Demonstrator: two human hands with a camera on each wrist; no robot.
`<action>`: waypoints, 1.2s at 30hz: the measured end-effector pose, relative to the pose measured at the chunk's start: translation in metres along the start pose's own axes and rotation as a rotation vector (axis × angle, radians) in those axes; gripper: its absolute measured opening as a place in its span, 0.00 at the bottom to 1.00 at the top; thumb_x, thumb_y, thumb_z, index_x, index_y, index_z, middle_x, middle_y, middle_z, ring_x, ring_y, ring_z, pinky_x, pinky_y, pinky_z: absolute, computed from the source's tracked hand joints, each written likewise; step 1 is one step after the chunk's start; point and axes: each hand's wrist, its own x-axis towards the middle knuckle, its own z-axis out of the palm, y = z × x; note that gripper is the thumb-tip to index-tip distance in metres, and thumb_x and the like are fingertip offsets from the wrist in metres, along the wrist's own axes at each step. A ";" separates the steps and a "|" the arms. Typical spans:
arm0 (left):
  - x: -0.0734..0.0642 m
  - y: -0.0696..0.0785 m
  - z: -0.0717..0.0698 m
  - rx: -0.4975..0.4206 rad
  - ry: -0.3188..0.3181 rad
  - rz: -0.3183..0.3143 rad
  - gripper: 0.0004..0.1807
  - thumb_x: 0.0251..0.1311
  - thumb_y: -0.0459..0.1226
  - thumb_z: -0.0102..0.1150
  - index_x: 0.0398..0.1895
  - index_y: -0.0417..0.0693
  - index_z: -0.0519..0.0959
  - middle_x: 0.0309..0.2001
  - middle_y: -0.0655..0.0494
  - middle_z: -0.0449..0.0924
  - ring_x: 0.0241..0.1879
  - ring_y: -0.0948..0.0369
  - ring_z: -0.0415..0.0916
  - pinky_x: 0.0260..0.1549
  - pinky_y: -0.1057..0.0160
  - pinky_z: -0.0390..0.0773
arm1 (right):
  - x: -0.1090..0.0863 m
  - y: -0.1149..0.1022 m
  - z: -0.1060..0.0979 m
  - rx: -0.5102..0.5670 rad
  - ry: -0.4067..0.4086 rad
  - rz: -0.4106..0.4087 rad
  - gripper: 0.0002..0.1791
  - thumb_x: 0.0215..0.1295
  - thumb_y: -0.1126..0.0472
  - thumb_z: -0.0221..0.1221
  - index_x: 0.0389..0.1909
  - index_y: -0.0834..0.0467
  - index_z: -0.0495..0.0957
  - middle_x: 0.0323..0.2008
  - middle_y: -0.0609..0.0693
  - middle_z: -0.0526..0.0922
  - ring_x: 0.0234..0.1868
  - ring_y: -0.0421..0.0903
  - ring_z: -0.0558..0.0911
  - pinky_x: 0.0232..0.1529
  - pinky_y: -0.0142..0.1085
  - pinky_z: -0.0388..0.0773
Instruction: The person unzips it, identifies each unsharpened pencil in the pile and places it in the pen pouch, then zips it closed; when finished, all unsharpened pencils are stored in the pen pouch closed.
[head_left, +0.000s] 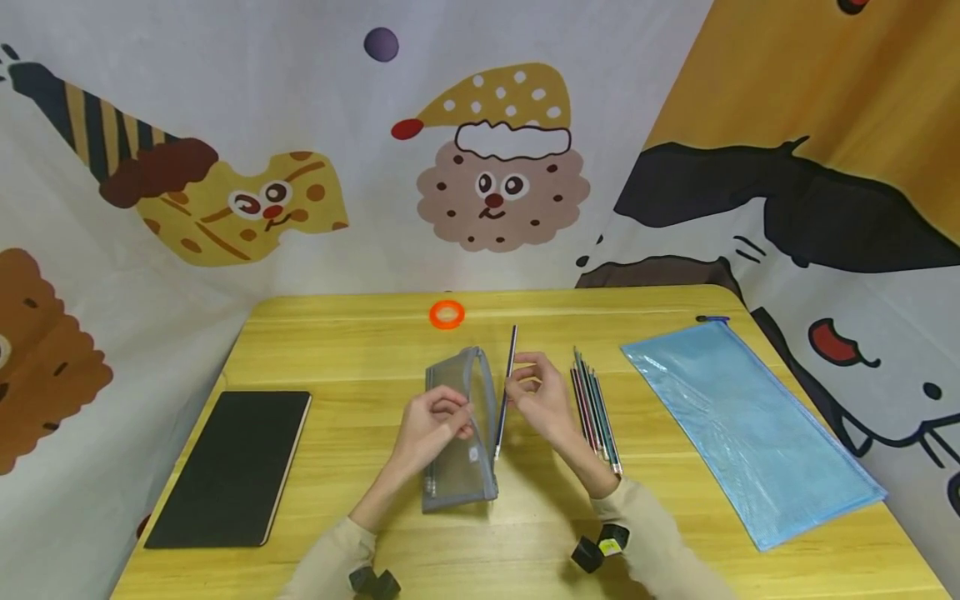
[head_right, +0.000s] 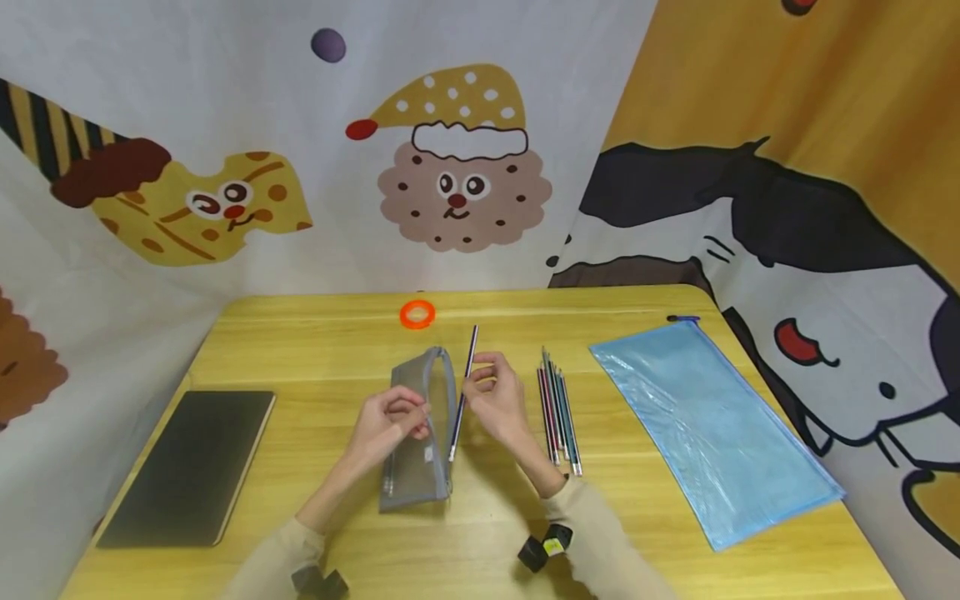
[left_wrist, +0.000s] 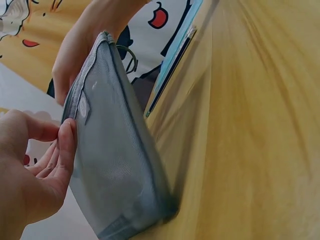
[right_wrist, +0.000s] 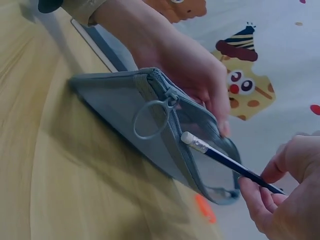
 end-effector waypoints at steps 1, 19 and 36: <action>0.000 0.000 0.001 -0.003 -0.001 0.002 0.07 0.61 0.25 0.61 0.40 0.26 0.78 0.29 0.38 0.84 0.22 0.64 0.82 0.27 0.66 0.89 | 0.000 0.001 0.003 0.001 -0.006 0.007 0.23 0.61 0.74 0.58 0.58 0.63 0.74 0.41 0.62 0.81 0.30 0.46 0.84 0.38 0.51 0.90; 0.000 0.002 0.006 -0.031 0.035 -0.006 0.09 0.62 0.25 0.62 0.41 0.26 0.77 0.31 0.35 0.84 0.23 0.64 0.82 0.29 0.62 0.90 | -0.004 0.006 0.019 0.036 -0.086 0.055 0.22 0.59 0.75 0.57 0.56 0.67 0.73 0.42 0.64 0.81 0.29 0.47 0.86 0.35 0.41 0.91; -0.001 -0.002 0.009 -0.066 0.064 -0.025 0.07 0.62 0.26 0.62 0.40 0.28 0.78 0.29 0.42 0.84 0.24 0.62 0.83 0.30 0.57 0.90 | -0.008 0.005 0.019 -0.187 -0.279 0.009 0.16 0.58 0.74 0.58 0.48 0.69 0.78 0.34 0.60 0.83 0.27 0.44 0.84 0.30 0.38 0.89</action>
